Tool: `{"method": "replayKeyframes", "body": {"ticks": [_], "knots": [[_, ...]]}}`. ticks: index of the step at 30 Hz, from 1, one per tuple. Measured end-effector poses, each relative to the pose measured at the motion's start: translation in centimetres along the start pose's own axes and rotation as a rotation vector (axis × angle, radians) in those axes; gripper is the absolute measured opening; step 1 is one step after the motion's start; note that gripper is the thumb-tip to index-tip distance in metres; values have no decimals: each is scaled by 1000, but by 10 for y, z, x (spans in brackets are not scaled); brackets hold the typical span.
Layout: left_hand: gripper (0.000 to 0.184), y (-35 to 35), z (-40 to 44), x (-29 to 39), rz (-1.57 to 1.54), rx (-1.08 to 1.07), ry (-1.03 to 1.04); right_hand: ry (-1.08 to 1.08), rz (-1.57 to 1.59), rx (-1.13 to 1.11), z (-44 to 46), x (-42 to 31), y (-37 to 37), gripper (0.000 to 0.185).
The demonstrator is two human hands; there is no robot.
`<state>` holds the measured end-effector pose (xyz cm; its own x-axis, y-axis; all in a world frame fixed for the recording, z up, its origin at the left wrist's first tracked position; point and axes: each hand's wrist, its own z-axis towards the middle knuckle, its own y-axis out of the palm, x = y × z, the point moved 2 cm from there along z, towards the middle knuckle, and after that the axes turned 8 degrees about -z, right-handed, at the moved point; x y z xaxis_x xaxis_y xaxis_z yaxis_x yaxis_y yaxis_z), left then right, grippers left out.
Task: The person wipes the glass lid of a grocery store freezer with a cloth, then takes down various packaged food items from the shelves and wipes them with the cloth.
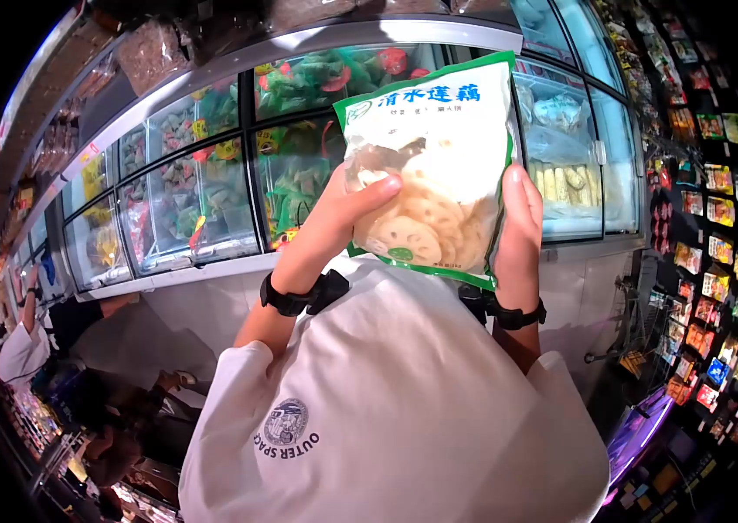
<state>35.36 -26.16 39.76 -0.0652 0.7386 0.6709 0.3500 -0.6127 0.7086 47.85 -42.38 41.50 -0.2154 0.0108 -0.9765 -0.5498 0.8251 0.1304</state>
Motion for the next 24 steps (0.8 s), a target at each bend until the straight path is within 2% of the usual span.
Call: {"method": "replayKeyframes", "body": {"ticks": [1,4,7,10,11,13,15,18,21,23,24], "knots": [[68,-2,-3,3,-5,-3,3,19,116,51,-3,-4,9,35],[60,-11,-11,8,53,-44,-65,18,100,157,-8,6,10,35],[56,-16,-18,16,22,-71,-54,-8,111,189,-19,1,24,35],[49,-25,-26,27,73,-97,-59,4,133,333,-29,-14,35,35],[49,-29,-29,29,69,-107,-54,-6,127,313,-31,-16,33,37],[42,-37,-35,34,265,-124,-52,-83,99,215,-39,-28,42,39],[38,-36,-45,36,265,-116,-25,-120,31,197,-43,-27,44,41],[32,-41,-58,42,504,-215,154,-175,-116,326,-55,-22,42,39],[30,-46,-68,48,596,-338,254,-177,-56,440,-71,-23,55,39],[32,-58,-70,40,490,-349,278,-196,-112,395,-76,-25,59,43],[32,-65,-71,38,451,-341,210,-235,-95,456,-76,-24,61,45]]}}
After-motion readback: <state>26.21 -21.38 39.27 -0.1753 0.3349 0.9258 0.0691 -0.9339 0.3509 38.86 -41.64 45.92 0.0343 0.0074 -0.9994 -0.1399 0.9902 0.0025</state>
